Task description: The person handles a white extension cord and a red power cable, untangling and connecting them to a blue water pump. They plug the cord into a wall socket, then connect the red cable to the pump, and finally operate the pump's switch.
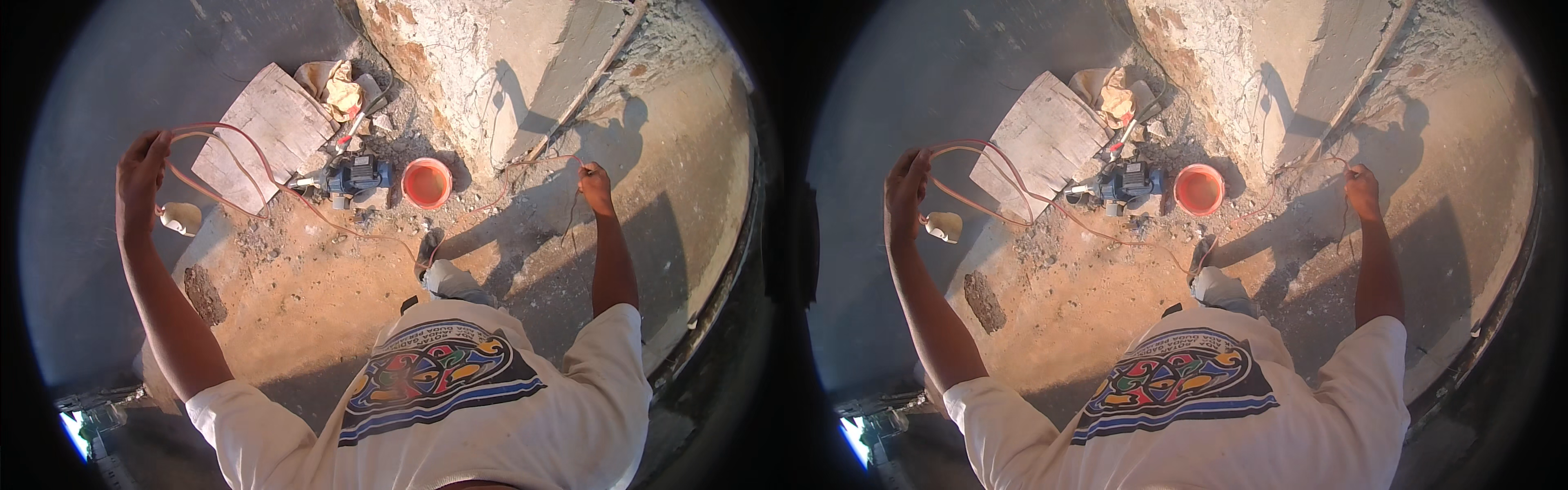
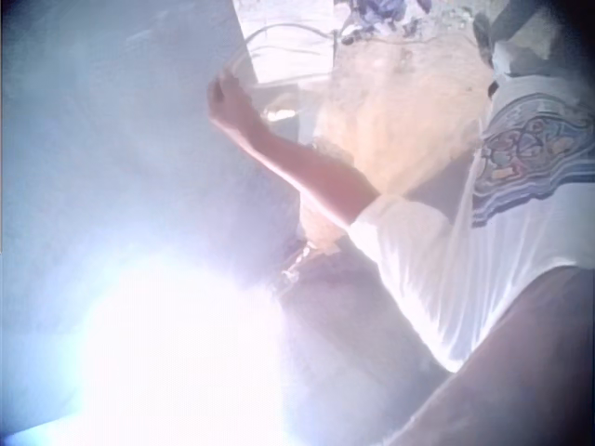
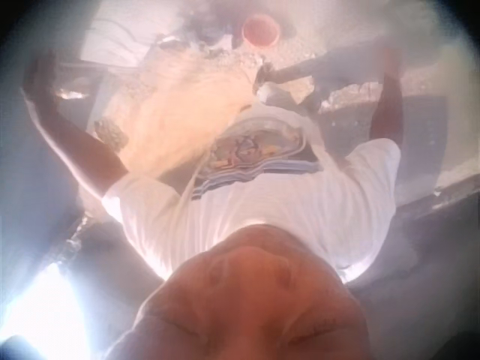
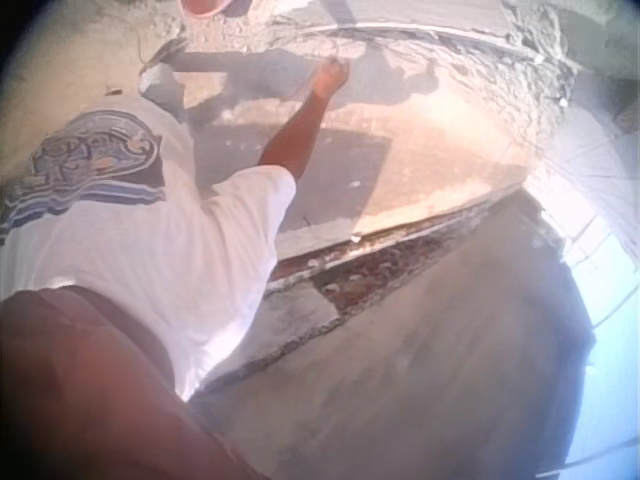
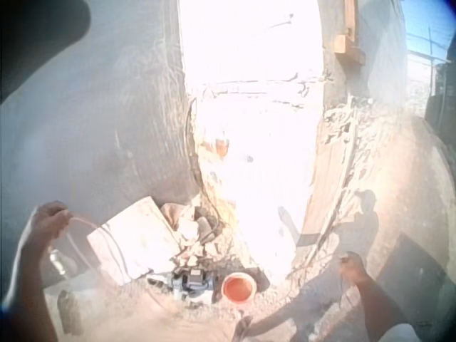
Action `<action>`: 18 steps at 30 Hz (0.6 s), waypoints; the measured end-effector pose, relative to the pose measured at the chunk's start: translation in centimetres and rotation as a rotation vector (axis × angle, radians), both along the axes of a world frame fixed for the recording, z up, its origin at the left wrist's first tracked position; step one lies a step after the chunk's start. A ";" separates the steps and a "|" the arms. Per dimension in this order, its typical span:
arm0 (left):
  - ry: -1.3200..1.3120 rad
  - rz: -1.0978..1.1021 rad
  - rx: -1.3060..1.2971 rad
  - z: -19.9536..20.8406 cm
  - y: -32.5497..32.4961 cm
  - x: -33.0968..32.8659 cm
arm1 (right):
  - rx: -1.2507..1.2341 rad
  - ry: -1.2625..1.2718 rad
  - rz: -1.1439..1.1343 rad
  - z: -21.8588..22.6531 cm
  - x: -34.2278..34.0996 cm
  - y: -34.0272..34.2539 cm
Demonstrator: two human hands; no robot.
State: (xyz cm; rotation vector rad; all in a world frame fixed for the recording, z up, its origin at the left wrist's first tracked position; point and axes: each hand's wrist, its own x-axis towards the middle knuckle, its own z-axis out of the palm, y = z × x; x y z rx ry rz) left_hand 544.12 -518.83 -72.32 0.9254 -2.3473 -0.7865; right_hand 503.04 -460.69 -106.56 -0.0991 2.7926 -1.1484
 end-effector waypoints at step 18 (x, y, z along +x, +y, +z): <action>-0.502 -0.801 -0.696 -0.5 5.7 -35.6 | -0.195 -0.011 0.339 12.1 1.5 -21.3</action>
